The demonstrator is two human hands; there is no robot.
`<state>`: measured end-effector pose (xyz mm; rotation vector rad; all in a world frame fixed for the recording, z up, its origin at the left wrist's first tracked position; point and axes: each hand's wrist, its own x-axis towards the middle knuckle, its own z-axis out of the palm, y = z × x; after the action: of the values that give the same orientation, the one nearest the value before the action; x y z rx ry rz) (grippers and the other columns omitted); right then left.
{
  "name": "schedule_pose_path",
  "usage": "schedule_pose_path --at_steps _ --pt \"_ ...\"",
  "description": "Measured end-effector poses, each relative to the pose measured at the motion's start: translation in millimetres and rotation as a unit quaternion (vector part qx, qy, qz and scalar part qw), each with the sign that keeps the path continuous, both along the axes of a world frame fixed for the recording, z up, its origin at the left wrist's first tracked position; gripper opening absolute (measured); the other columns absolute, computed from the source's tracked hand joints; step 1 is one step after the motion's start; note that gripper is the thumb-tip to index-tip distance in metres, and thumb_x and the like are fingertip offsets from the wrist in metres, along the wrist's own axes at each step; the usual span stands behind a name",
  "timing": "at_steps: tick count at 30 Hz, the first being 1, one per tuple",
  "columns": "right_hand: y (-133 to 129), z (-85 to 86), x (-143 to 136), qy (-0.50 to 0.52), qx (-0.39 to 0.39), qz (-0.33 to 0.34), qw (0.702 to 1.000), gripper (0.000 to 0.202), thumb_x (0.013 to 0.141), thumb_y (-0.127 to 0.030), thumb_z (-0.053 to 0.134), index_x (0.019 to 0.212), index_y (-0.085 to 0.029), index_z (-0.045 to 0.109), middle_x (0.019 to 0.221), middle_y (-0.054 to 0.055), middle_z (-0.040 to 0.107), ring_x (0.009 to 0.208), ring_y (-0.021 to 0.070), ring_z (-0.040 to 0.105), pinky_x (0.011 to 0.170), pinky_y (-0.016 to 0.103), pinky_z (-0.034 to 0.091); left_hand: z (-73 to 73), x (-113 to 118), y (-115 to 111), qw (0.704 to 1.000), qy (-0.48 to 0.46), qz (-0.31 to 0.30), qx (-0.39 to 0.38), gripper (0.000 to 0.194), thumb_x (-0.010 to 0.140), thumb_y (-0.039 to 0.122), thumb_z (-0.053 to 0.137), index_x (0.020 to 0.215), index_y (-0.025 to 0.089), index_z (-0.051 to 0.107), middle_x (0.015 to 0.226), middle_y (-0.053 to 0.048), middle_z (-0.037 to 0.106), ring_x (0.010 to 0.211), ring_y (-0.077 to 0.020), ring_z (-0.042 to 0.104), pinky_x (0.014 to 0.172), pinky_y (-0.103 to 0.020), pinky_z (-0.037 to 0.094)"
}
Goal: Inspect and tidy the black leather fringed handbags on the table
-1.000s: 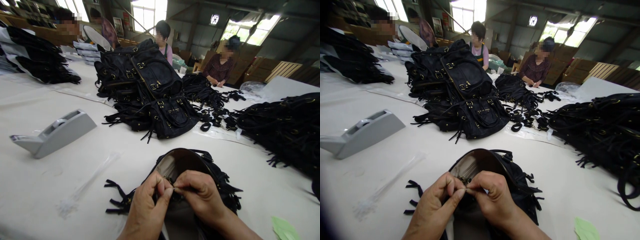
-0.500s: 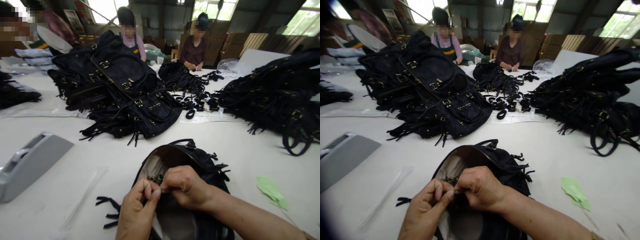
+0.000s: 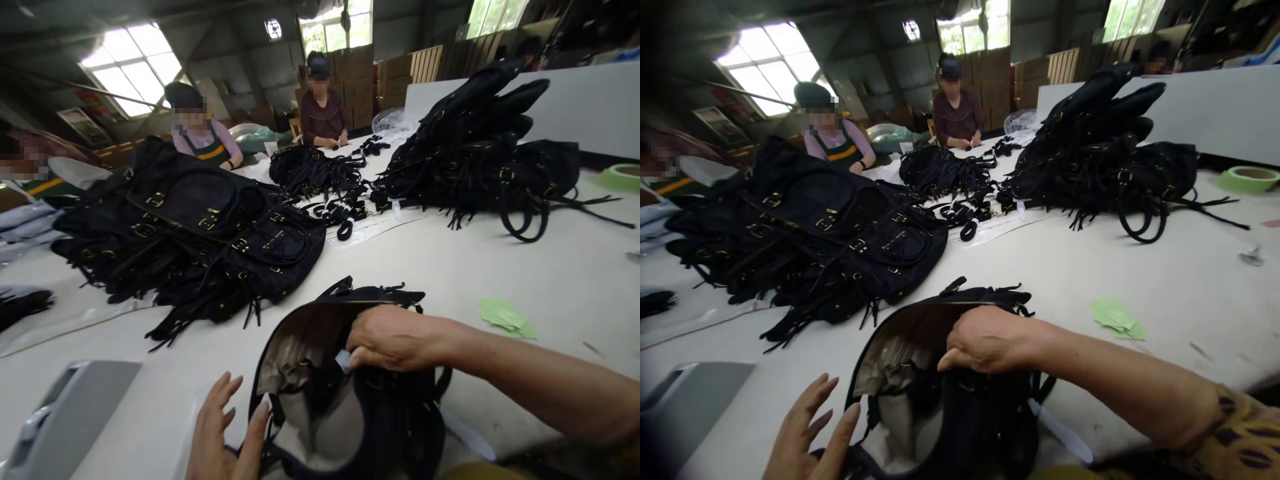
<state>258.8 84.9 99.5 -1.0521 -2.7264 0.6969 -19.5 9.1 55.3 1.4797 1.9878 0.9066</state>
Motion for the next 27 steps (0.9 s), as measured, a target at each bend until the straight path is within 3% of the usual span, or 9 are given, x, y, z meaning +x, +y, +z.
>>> schedule_pose_path --at_steps 4,7,10,14,17,19,23,25,27 --pt "-11.0 12.4 8.4 -0.126 0.067 0.01 0.99 0.056 0.098 -0.053 0.042 0.069 -0.015 0.069 0.06 0.008 0.064 0.054 0.019 0.059 0.048 0.027 0.027 4.0 4.6 1.6 0.99 -0.032 -0.079 -0.111 0.057 0.08 0.067 0.047 0.111 0.02 0.056 0.105 -0.007 0.066 0.106 -0.03 0.058 0.096 -0.045 0.045" --pt "-3.4 30.9 18.2 -0.15 0.143 -0.048 0.977 0.06 0.098 -0.056 0.038 0.067 -0.015 0.069 0.06 0.009 0.064 0.052 0.0191 0.057 0.05 0.027 0.026 16.5 -5.0 10.5 0.985 -0.005 -0.129 -0.115 0.045 0.082 0.061 0.047 0.096 0.021 0.061 0.077 -0.001 0.067 0.079 -0.0226 0.062 0.074 -0.031 0.05" --pt "15.8 63.7 33.5 -0.13 0.245 -0.122 0.953 0.064 0.098 -0.058 0.034 0.065 -0.014 0.067 0.061 0.009 0.062 0.056 0.0195 0.057 0.052 0.027 0.024 54.9 -20.6 31.3 0.988 0.1 -0.102 -0.055 0.043 0.076 0.061 0.051 0.095 0.025 0.064 0.079 0.001 0.068 0.077 -0.0216 0.063 0.069 -0.028 0.047" --pt "41.4 112.6 43.7 -0.065 0.373 -0.17 0.91 0.07 0.099 -0.061 0.028 0.064 -0.014 0.065 0.061 0.008 0.058 0.061 0.0184 0.056 0.054 0.026 0.022 123.2 -29.3 67.3 0.972 0.23 0.027 0.044 0.043 0.066 0.059 0.052 0.097 0.032 0.064 0.077 0.003 0.068 0.077 -0.0242 0.063 0.067 -0.031 0.045" --pt "49.9 122.6 40.5 -0.07 0.385 -0.172 0.904 0.069 0.099 -0.06 0.028 0.063 -0.013 0.064 0.061 0.009 0.059 0.059 0.0184 0.055 0.054 0.026 0.022 144.5 -27.6 87.4 0.971 0.226 0.04 0.062 0.04 0.065 0.054 0.053 0.095 0.031 0.065 0.071 0.003 0.067 0.071 -0.0234 0.062 0.061 -0.029 0.041" --pt "52.0 105.9 38.8 -0.106 0.35 -0.14 0.92 0.063 0.099 -0.055 0.032 0.065 -0.013 0.064 0.062 0.01 0.061 0.056 0.0191 0.056 0.052 0.026 0.023 132.7 -25.7 96.3 0.983 0.18 -0.015 0.035 0.043 0.068 0.056 0.054 0.096 0.027 0.066 0.069 0.002 0.067 0.071 -0.0233 0.062 0.063 -0.029 0.042" --pt "53.7 37.1 48.2 -0.17 0.211 -0.069 0.96 0.032 0.091 -0.044 0.058 0.082 -0.015 0.067 0.068 0.007 0.065 0.059 0.0197 0.059 0.048 0.026 0.024 72.8 -17.6 101.3 0.986 0.055 -0.145 -0.057 0.05 0.072 0.063 0.059 0.093 0.019 0.069 0.078 -0.001 0.07 0.081 -0.0237 0.063 0.075 -0.029 0.044" --pt "52.7 8.7 56.9 -0.197 0.161 -0.055 0.965 0.03 0.084 -0.044 0.067 0.089 -0.015 0.067 0.072 0.008 0.066 0.064 0.0214 0.061 0.048 0.026 0.027 49.0 -11.8 98.2 0.981 0.032 -0.176 -0.073 0.048 0.072 0.063 0.06 0.088 0.019 0.071 0.076 -0.001 0.07 0.079 -0.0231 0.062 0.073 -0.029 0.044" --pt "53.0 -3.6 63.4 -0.208 0.144 -0.058 0.966 0.035 0.084 -0.047 0.067 0.096 -0.014 0.065 0.074 0.009 0.066 0.067 0.0234 0.063 0.05 0.026 0.03 39.8 -7.2 97.5 0.982 0.05 -0.168 -0.071 0.048 0.072 0.065 0.059 0.086 0.02 0.071 0.074 0.0 0.069 0.077 -0.0227 0.061 0.069 -0.028 0.043"
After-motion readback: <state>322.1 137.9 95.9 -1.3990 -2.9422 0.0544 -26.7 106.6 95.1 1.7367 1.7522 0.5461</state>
